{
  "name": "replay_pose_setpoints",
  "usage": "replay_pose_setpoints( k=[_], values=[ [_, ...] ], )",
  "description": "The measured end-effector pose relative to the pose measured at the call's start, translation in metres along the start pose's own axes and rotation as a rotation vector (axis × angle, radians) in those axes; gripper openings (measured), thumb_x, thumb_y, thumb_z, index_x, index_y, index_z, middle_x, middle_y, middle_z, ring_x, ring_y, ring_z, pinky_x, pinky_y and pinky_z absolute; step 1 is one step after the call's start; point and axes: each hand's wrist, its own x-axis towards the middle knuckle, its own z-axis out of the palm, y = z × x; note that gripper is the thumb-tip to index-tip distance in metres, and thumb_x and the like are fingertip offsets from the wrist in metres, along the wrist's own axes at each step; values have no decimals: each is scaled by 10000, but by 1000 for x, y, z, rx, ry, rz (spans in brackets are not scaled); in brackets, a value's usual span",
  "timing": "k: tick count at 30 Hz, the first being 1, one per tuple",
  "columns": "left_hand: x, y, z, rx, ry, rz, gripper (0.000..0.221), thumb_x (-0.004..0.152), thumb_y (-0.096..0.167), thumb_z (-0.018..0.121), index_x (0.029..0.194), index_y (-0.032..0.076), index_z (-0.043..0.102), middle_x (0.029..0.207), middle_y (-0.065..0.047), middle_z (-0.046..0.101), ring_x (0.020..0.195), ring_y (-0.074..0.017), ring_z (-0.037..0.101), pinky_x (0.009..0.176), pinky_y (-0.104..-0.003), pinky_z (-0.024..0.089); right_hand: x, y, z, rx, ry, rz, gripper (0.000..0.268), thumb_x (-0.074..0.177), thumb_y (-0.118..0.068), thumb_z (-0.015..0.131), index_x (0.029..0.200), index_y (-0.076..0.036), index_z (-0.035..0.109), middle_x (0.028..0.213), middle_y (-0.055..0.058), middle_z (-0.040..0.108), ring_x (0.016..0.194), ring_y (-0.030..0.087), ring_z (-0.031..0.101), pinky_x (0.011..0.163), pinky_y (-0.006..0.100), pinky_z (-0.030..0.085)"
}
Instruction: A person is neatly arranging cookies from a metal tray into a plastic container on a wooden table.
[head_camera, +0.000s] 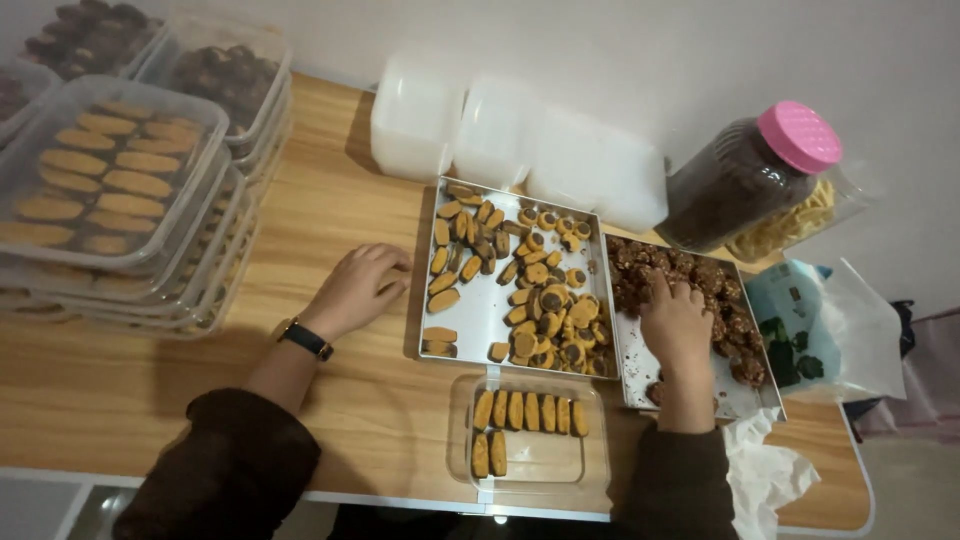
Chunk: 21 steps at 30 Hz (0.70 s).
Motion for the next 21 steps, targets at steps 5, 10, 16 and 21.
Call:
replay_pose_setpoints(
  k=[5,10,16,21],
  values=[
    [0,2,-5,-24,0,-8,287,988,261,608,1221,110,684,1275,-99,661,1313,-341,556,1125,-486,408,2,-45,35,32,587,-539,335,906,-264,667,1237,-246,716,1035,75,637,1004,278,590,806,433,479],
    [1,-1,-2,-21,-16,-6,273,979,247,614,1206,114,685,1270,-81,663,1305,-327,564,1118,-482,413,-18,-126,-2,137,667,-1100,193,847,-184,705,1031,-239,726,946,-24,560,875,197,550,763,362,371],
    [1,-9,0,-40,7,14,276,980,270,616,1186,101,686,1264,-97,664,1290,-341,574,1105,-481,425,15,-170,20,27,552,-977,287,793,-366,778,1011,-179,755,951,0,543,916,220,503,846,423,367],
    [0,-12,2,-4,41,72,266,965,249,636,1182,103,683,1249,-108,667,1279,-344,582,1091,-481,437,-19,-185,-14,14,300,-863,280,897,-380,670,1038,-154,758,1055,53,574,997,251,511,820,414,367]
  ],
)
